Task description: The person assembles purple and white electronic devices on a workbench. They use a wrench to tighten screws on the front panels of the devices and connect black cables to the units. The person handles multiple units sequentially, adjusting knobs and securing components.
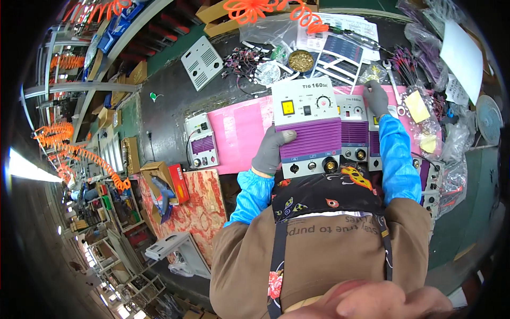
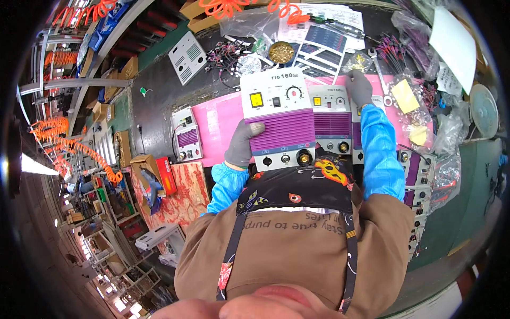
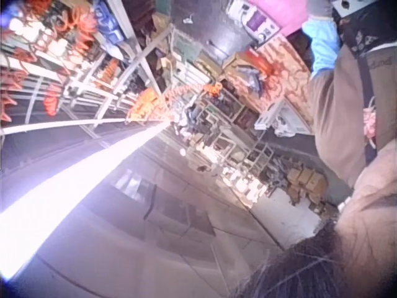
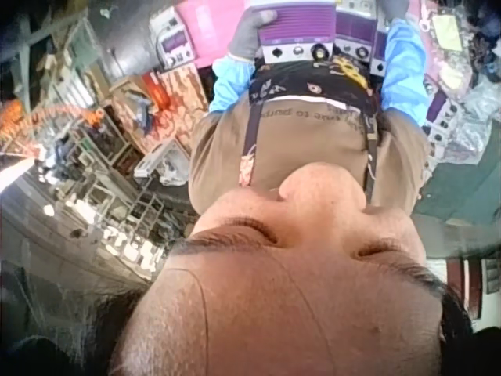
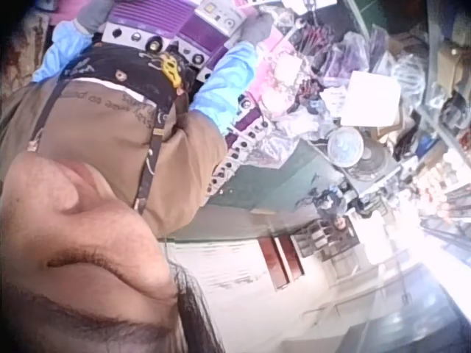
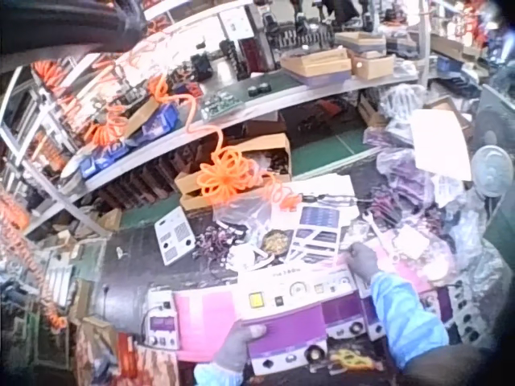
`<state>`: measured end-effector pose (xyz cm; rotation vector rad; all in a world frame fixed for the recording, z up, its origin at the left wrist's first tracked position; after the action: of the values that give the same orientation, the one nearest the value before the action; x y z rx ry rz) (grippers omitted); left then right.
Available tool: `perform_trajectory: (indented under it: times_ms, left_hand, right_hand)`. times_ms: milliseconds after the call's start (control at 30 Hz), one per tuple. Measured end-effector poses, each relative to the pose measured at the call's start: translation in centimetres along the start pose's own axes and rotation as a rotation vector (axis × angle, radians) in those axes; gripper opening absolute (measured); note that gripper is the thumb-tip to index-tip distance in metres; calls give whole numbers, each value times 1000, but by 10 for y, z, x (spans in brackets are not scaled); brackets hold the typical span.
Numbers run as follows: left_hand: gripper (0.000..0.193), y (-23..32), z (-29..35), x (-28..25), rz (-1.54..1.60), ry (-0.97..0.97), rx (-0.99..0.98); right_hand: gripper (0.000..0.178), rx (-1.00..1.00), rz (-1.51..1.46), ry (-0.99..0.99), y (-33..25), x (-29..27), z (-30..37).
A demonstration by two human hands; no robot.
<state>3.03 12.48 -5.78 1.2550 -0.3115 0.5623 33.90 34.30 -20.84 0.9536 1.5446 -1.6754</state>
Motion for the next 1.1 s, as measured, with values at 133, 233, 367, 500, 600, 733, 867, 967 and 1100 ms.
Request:
perform_trajectory:
  times_ms: [133,233,367,500,600,733,867,967,1100]
  left_hand:
    - [54,-6,2,0,-8,-43,1]
    - [56,-6,7,0,-45,-59,24]
    - [56,-4,11,-1,-55,-48,63]
    - [56,-7,17,-6,-35,-35,78]
    - [55,-11,18,-8,-28,-48,73]
    - [52,-10,21,-6,-16,-60,82]
    - [50,-9,29,-11,53,-29,80]
    - [45,-9,26,-13,-15,-24,96]
    - [43,-6,22,-7,-67,-27,32]
  right_hand:
    - [27,411,-794,-257,51,17,-11]
    - [25,447,-1000,-296,47,11,-5]
    - [23,465,-1218,-378,51,13,-2]
    - [28,509,-1224,-348,52,17,0]
    - [32,503,-1129,-377,55,22,-8]
    - [35,459,-1020,-447,67,27,-20]
    - [32,435,-1124,-325,13,-7,-1]
    - [30,230,-1007,-374,-52,-57,19]
    - [25,-49,-956,-514,-158,-116,89]
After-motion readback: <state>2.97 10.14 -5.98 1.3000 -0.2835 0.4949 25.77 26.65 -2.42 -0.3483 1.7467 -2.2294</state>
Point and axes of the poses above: each hand's wrist, its own z-axis away from the middle knuckle, its own x-axis out of the palm, y = z × x, the point moved 8 cm from there along -z, towards the middle knuckle, and after that the axes turned 12 degrees about x, right-handed, at the moved point
